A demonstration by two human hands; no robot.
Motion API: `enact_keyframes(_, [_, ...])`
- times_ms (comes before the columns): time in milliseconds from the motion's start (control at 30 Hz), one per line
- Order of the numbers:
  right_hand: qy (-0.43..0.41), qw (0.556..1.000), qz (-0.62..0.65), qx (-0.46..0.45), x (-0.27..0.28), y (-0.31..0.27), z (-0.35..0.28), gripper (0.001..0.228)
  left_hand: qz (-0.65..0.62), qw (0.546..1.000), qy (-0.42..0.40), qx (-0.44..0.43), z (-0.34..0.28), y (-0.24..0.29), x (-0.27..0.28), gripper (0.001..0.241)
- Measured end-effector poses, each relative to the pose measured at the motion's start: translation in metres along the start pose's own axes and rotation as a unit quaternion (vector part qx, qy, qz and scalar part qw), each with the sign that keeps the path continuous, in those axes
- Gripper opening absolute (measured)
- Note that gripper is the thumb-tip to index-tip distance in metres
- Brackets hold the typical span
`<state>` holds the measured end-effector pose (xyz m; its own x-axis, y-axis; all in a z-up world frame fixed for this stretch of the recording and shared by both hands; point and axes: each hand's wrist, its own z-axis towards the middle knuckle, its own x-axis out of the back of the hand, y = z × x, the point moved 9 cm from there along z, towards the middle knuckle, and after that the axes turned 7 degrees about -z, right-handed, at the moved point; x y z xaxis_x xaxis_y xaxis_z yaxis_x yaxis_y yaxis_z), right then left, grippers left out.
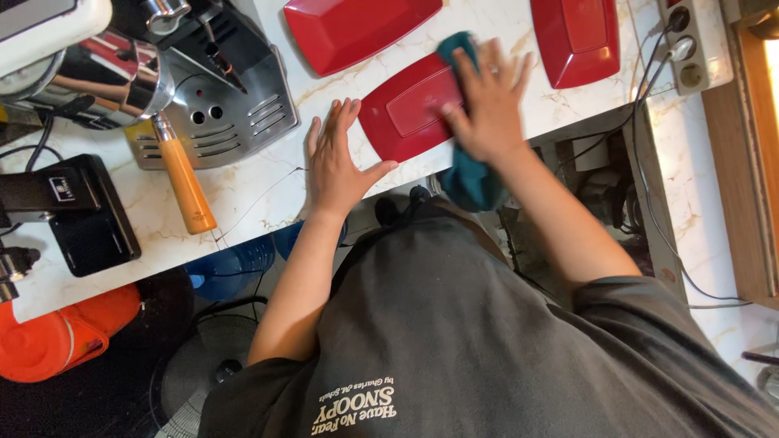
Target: Wiping several red rectangular plates with a cleaning cloth at a counter.
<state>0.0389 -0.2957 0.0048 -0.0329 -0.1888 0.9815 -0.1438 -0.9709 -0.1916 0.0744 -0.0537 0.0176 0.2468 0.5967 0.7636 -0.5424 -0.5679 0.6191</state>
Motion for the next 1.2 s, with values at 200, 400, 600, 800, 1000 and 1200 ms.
enact_keyframes(200, [0.087, 0.987, -0.036, 0.132, -0.016, -0.122, -0.029, 0.094, -0.007, 1.000, 0.001, 0.002, -0.004, -0.011, -0.007, 0.115])
enact_keyframes(400, [0.069, 0.981, 0.009, 0.179, -0.015, -0.115, -0.036, 0.086, 0.008, 1.000, 0.012, -0.007, -0.001, -0.001, -0.003, 0.117])
enact_keyframes(600, [0.046, 0.996, 0.039, 0.064, 0.008, -0.003, -0.001, 0.077, 0.009, 1.000, 0.009, -0.017, 0.000, 0.002, -0.001, 0.114])
enact_keyframes(800, [0.055, 0.998, 0.009, 0.006, 0.009, 0.012, 0.008, 0.084, 0.011, 1.000, 0.000, 0.002, 0.004, 0.005, 0.000, 0.112])
enact_keyframes(1000, [0.076, 0.995, 0.010, 0.069, -0.004, -0.077, 0.001, 0.092, 0.007, 1.000, 0.012, -0.005, 0.002, 0.002, -0.002, 0.111])
enact_keyframes(1200, [0.040, 0.980, -0.010, 0.192, -0.013, -0.138, -0.038, 0.092, 0.013, 1.000, -0.005, 0.015, -0.003, -0.006, -0.007, 0.111])
